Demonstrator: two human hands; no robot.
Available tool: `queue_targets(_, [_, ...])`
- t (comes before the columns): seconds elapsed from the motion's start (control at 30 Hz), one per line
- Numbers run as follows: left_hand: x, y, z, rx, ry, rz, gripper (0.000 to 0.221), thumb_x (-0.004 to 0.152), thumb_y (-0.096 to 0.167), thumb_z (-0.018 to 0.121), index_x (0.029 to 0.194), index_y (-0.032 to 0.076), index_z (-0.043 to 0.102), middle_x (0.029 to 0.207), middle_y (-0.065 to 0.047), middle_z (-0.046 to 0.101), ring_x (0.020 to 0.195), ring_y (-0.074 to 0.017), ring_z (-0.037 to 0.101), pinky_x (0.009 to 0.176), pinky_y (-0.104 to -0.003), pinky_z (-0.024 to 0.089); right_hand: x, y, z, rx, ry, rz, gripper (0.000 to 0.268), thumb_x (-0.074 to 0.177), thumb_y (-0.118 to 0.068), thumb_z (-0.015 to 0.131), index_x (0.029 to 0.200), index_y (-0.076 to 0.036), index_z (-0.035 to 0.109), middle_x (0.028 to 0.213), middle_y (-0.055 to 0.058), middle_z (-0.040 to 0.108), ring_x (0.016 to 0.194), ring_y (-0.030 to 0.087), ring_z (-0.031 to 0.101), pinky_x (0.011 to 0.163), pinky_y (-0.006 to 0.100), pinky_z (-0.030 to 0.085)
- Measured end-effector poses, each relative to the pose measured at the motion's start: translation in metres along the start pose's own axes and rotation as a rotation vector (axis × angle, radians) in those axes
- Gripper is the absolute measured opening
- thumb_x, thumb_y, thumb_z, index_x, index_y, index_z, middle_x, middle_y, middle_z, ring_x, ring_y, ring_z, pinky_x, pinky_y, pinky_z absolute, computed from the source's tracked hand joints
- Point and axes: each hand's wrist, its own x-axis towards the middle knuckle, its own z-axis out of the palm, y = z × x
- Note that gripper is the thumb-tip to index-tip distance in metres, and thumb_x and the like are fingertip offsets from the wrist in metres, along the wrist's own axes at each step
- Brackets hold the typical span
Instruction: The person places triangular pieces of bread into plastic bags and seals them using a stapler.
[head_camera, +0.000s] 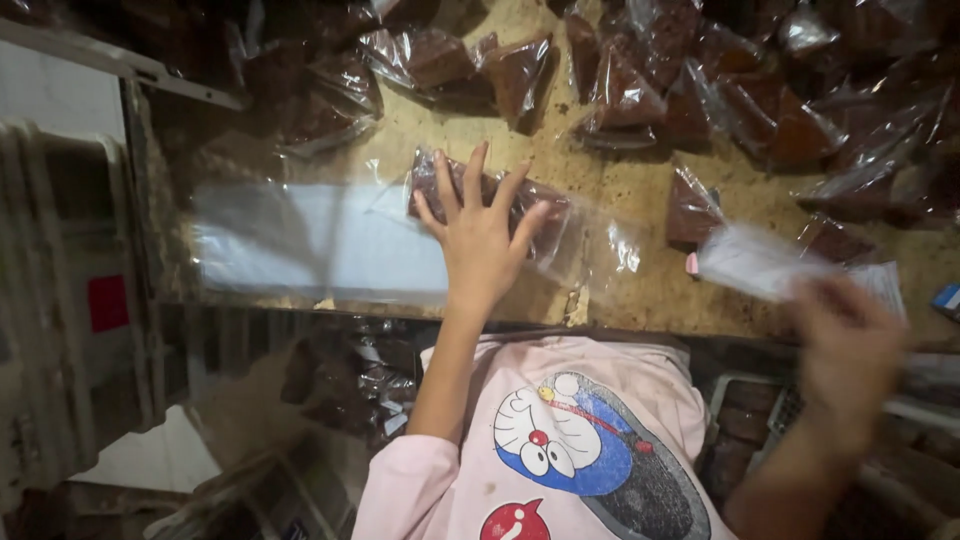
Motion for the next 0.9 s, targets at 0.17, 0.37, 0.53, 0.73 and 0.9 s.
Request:
queue_targets(0.17, [-0.011, -0.004, -0.023, -0.212, 0.031, -0.162, 0.042, 0.104, 0.041, 0.042, 0.142, 0.032, 0.056, 0.163, 0.0, 0.031, 0.155, -0.0332, 0.014, 0.113, -0.076, 0.004, -0.019, -0.057, 0.056, 0.09, -0.729, 0.389, 0.019, 0.095, -0.013, 0.072, 0.109, 0.0, 0.073, 0.097, 0.006, 0.072, 0.078, 0.019, 0.072, 0.076, 0.026, 0.053])
queue_targets(0.37, [-0.017, -0.023, -0.007, -0.208, -0.045, -0.117, 0.045, 0.106, 0.041, 0.051, 0.149, 0.027, 0.049, 0.167, -0.007, 0.02, 0.155, -0.0415, 0.002, 0.111, -0.079, 0.003, -0.042, -0.078, 0.117, 0.658, -0.397, 0.521, 0.022, 0.098, -0.005, 0.069, 0.118, -0.002, 0.06, 0.093, 0.003, 0.064, 0.074, 0.01, 0.068, 0.069, 0.021, 0.063])
queue_targets(0.53, [-0.018, -0.028, -0.008, -0.231, -0.069, -0.105, 0.047, 0.106, 0.045, 0.048, 0.151, 0.031, 0.046, 0.169, -0.005, 0.016, 0.156, -0.0408, 0.001, 0.112, -0.078, 0.004, -0.04, -0.106, 0.14, 0.968, -0.562, 0.676, 0.015, 0.092, 0.0, 0.072, 0.103, -0.007, 0.063, 0.089, 0.0, 0.063, 0.084, 0.016, 0.073, 0.084, 0.033, 0.066])
queue_targets(0.73, [-0.017, -0.029, -0.008, -0.272, -0.068, -0.116, 0.045, 0.107, 0.045, 0.046, 0.15, 0.031, 0.047, 0.169, -0.003, 0.017, 0.157, -0.0386, 0.0, 0.114, -0.076, 0.003, -0.043, -0.133, 0.167, 0.94, -0.693, 0.642, 0.024, 0.082, 0.005, 0.079, 0.097, 0.0, 0.06, 0.091, 0.009, 0.064, 0.08, 0.023, 0.072, 0.073, 0.039, 0.068])
queue_targets(0.9, [-0.016, -0.026, -0.005, -0.289, -0.047, -0.122, 0.047, 0.105, 0.047, 0.05, 0.148, 0.029, 0.049, 0.168, -0.003, 0.018, 0.156, -0.0393, 0.001, 0.114, -0.076, 0.002, -0.037, -0.138, 0.179, 0.587, -0.768, 0.474, 0.034, 0.083, -0.025, 0.089, 0.077, -0.004, 0.061, 0.057, 0.014, 0.064, 0.044, 0.022, 0.067, 0.038, 0.024, 0.052])
